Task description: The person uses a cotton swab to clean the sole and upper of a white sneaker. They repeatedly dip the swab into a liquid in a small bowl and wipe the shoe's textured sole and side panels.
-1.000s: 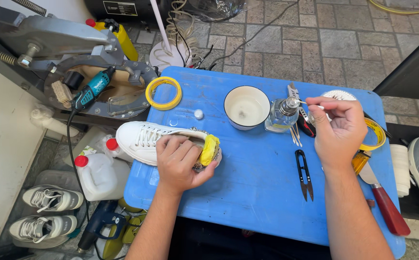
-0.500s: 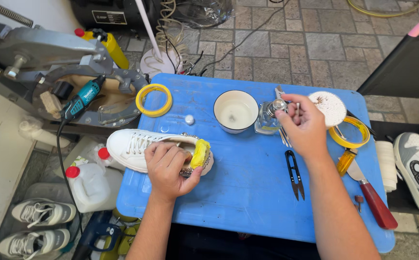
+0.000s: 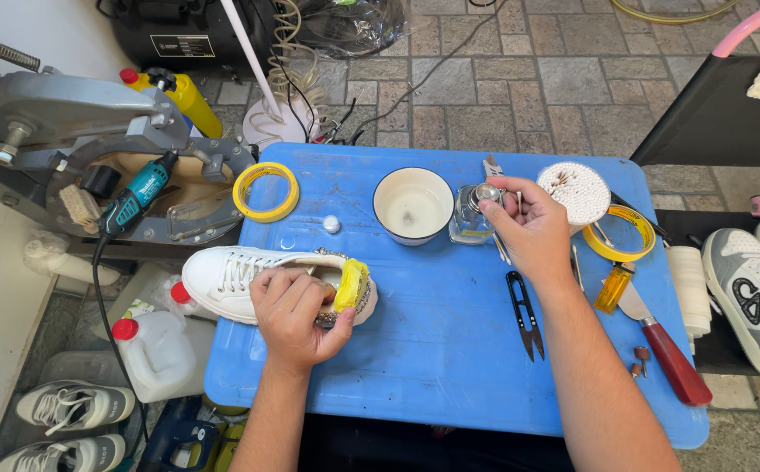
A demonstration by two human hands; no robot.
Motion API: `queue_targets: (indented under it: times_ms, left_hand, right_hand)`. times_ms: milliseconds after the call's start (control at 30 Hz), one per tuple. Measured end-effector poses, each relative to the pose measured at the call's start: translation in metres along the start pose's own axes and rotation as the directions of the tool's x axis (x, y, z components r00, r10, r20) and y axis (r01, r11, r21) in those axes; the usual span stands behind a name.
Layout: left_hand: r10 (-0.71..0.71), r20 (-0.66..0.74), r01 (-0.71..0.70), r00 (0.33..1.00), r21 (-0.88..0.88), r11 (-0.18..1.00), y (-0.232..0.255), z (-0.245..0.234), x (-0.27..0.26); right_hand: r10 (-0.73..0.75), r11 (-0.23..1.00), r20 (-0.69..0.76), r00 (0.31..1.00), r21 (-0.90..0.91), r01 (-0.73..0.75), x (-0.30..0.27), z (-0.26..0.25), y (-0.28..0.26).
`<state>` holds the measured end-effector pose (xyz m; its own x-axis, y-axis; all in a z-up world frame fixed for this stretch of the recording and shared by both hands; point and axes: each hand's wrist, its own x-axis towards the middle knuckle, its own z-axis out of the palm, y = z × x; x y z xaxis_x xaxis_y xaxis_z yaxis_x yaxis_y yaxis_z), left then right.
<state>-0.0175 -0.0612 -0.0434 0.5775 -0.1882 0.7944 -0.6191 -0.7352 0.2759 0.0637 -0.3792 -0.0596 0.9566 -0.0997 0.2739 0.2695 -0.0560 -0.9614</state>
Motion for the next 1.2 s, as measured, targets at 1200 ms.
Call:
queue_targets:
  times_ms: [1200]
  left_hand:
    - [0.007, -0.026, -0.008, 1.000, -0.012, 1.000, 0.0029, -0.0041, 0.0029]
  right_hand:
    - [-0.147, 0.974, -0.089, 0.985, -0.184, 0.129, -0.0021, 0.0083, 0.0039]
